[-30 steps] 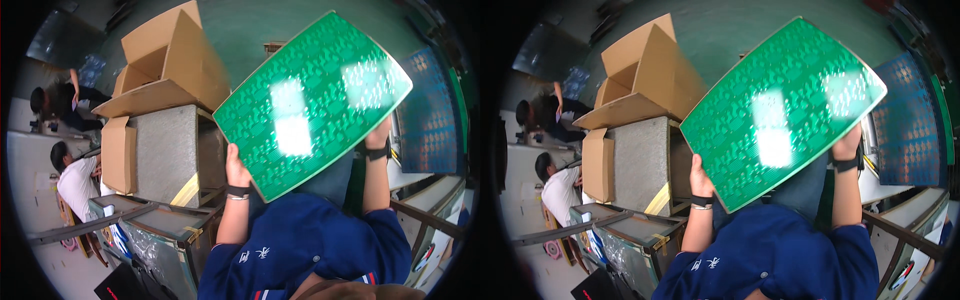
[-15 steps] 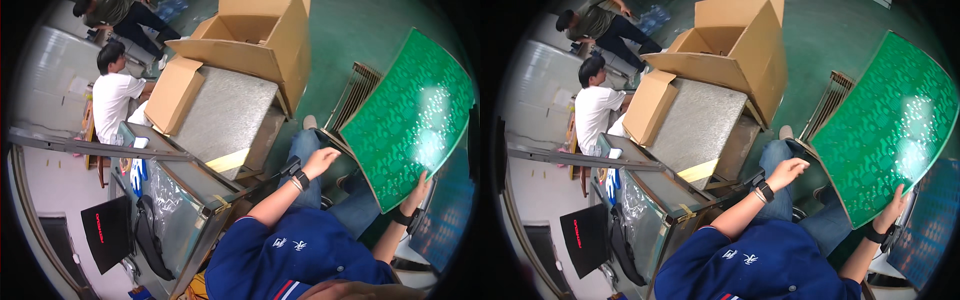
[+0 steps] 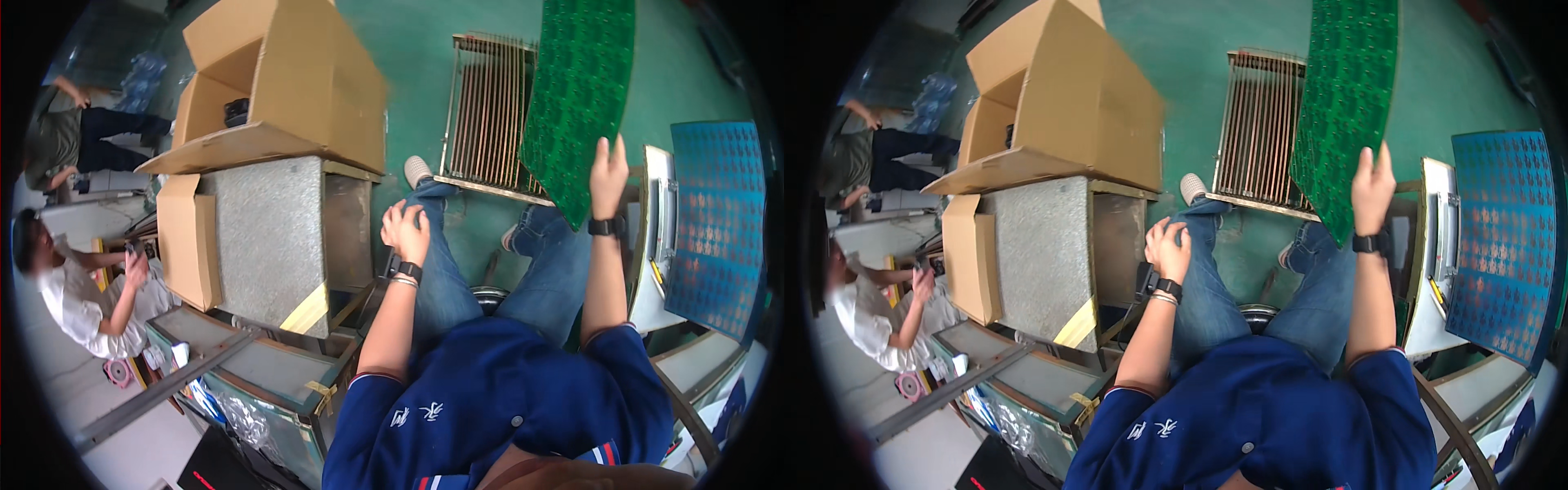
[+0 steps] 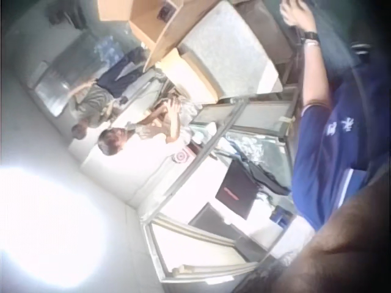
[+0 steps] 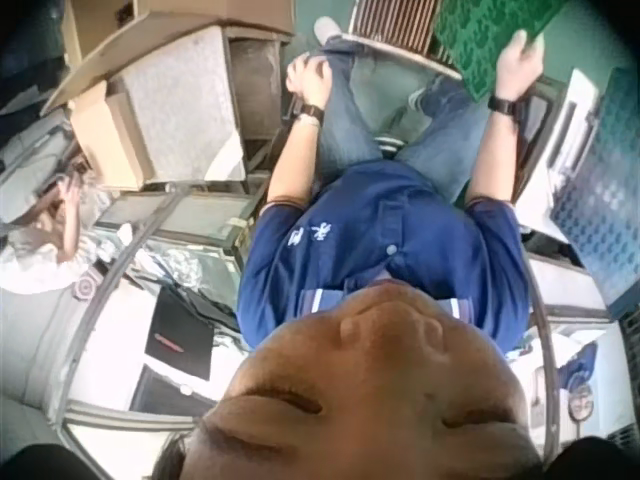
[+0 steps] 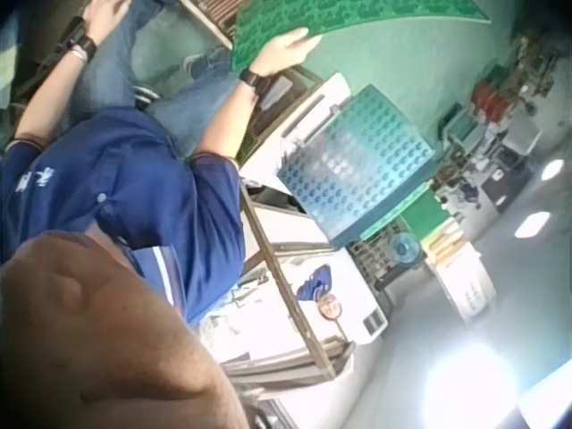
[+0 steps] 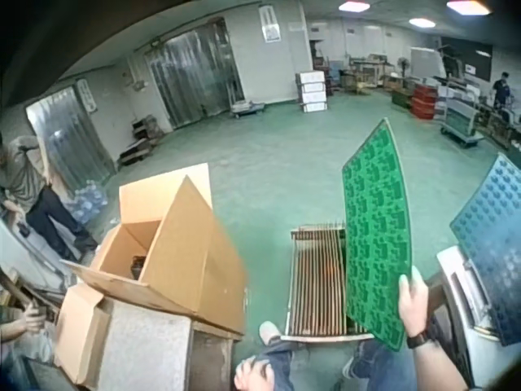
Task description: The recorder picks up large green printed circuit boards from a drying/storage rack and inspects both sides for quality control.
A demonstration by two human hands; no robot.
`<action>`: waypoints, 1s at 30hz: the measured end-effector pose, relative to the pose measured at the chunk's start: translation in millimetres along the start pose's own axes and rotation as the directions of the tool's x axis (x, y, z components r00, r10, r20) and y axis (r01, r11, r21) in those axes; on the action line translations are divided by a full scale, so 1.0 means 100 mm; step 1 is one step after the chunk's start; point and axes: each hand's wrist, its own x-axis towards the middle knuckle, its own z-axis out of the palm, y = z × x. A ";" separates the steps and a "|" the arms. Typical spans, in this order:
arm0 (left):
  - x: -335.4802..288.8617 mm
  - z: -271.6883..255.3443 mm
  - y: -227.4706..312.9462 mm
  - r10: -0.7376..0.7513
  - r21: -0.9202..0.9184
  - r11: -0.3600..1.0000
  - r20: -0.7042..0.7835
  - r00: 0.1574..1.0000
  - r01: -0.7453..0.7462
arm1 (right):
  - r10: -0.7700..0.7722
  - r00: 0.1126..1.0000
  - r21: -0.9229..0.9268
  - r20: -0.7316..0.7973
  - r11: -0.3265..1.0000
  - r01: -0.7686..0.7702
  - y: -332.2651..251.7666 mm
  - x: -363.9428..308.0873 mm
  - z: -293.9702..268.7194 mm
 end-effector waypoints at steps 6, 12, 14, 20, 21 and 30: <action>0.09 0.02 0.08 -0.045 0.039 0.998 0.044 0.998 0.043 | 0.163 0.986 -0.093 0.032 0.983 -0.159 0.22 -0.06 0.15; 0.13 0.01 0.08 -0.016 0.053 0.998 0.034 0.999 0.015 | 0.187 0.970 0.079 0.157 0.976 -0.201 -0.04 0.08 -0.15; 0.15 0.01 0.09 -0.025 0.067 0.997 0.044 0.999 0.022 | 0.165 0.976 0.062 0.143 0.983 -0.175 -0.07 0.07 -0.10; 0.17 0.03 0.22 -0.015 0.040 0.999 0.069 0.998 0.012 | 0.110 0.994 -0.155 0.010 0.982 -0.107 0.51 -0.06 0.34; 0.17 0.00 0.20 -0.015 0.050 0.999 0.069 0.998 0.012 | 0.140 0.990 -0.169 0.013 0.976 -0.136 0.59 -0.11 0.46; 0.20 0.02 0.20 0.035 0.059 0.998 0.028 0.999 -0.037 | 0.271 0.962 -0.216 0.035 0.942 -0.258 0.98 -0.14 0.70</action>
